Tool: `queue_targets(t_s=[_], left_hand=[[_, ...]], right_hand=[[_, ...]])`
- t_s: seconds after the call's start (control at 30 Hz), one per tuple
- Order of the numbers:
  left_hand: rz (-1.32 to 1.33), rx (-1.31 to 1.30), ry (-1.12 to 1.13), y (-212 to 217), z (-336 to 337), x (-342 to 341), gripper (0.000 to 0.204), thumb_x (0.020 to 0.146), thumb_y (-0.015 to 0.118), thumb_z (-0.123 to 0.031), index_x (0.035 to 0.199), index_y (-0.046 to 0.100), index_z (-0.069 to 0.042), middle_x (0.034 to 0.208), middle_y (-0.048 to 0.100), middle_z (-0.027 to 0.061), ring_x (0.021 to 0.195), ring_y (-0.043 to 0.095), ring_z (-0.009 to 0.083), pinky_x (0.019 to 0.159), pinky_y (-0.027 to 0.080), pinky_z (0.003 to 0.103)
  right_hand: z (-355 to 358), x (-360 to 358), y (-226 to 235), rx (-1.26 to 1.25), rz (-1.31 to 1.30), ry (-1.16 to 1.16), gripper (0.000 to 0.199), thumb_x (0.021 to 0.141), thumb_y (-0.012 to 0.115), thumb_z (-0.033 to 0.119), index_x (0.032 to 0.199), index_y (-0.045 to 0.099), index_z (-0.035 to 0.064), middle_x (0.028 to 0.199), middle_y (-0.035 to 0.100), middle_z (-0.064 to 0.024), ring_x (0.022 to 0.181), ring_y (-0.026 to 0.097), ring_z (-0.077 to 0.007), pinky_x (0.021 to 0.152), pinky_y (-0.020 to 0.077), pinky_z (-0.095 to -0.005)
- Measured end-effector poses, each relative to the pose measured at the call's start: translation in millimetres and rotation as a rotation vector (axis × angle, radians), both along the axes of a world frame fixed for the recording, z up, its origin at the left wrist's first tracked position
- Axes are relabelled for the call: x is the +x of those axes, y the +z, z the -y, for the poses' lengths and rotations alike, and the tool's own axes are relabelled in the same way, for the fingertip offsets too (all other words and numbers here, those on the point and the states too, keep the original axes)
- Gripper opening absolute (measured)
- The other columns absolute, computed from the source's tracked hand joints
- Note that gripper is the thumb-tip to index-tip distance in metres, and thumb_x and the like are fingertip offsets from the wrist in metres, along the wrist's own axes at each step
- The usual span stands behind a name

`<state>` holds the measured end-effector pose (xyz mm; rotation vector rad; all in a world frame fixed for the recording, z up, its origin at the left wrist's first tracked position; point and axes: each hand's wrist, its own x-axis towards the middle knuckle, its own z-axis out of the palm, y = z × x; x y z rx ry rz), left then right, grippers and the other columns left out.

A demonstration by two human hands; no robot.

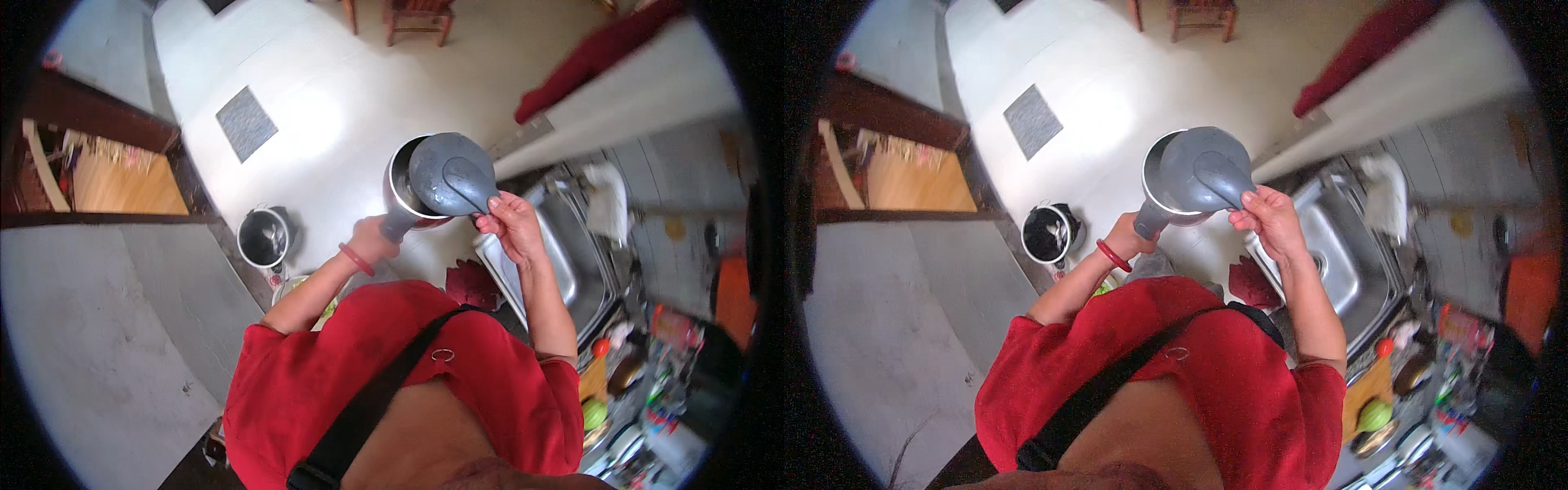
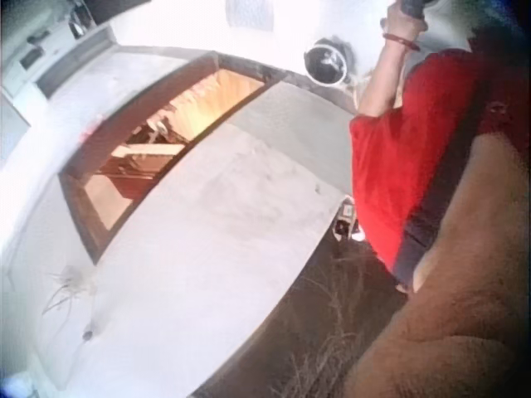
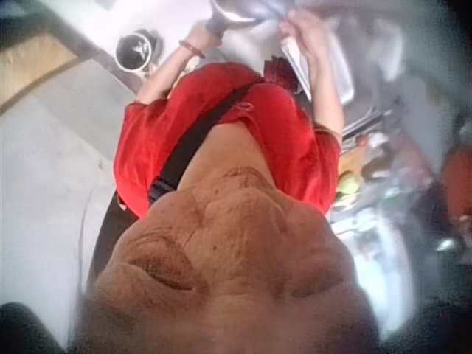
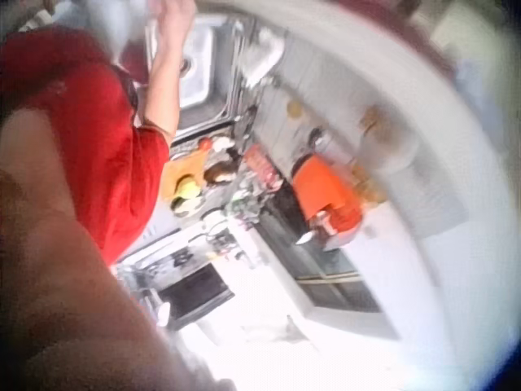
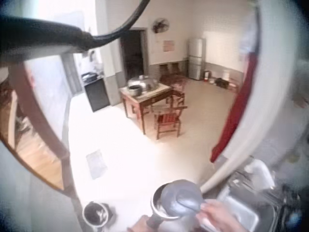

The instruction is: The person stirs porridge in a rice cooker pot, carries the pot to a sink, rinses the pot with water, and then washes the interior of the pot using a cloth and water.

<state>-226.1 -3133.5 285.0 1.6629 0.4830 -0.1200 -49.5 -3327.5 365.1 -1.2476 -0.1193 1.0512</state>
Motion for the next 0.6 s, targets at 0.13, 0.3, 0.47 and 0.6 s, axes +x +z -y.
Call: queue_targets(t_s=[0.13,0.3,0.47,0.6], left_hand=[[-0.016,0.074,0.103,8.3,-89.2,-13.5,0.018,0.054,0.062,-0.004,0.07,0.054,-0.002,0.063,0.055,0.002,0.06,0.051,0.0116,0.059,0.042,0.025],[-0.095,0.08,0.295,16.7,-185.6,-12.5,0.019,0.053,0.063,-0.006,0.07,0.054,-0.003,0.063,0.056,0.003,0.059,0.051,0.0119,0.059,0.042,0.026],[-0.101,0.275,0.393,1.5,-274.7,-1.2,0.019,0.053,0.064,-0.006,0.069,0.054,-0.003,0.063,0.057,0.0044,0.059,0.052,0.0119,0.058,0.043,0.026],[-0.111,0.248,0.512,-7.6,-349.8,11.9,0.021,0.054,0.062,-0.008,0.073,0.054,-0.003,0.065,0.058,0.0096,0.06,0.055,0.0224,0.058,0.044,0.031]], right_hand=[[-126.5,4.8,-2.2,-0.008,0.062,0.18,0.044,0.079,0.055,0.008,0.113,0.029,-0.002,0.066,0.055,-0.0118,0.054,0.058,-0.0168,0.048,0.0492,-0.024],[-266.9,16.7,2.6,-0.093,0.187,0.388,0.049,0.079,0.056,0.011,0.118,0.027,0.0006,0.069,0.058,-0.0164,0.051,0.057,-0.0167,0.045,0.0476,-0.024],[-390.6,48.4,-8.9,-0.082,0.181,0.591,0.058,0.078,0.058,0.014,0.122,0.024,0.0002,0.069,0.059,-0.017,0.051,0.057,-0.0158,0.043,0.0467,-0.023],[-495.9,84.3,-18.5,-0.096,0.27,0.836,0.059,0.077,0.06,0.015,0.122,0.026,0.0005,0.066,0.057,-0.0117,0.051,0.055,-0.0144,0.046,0.0459,-0.0232]])
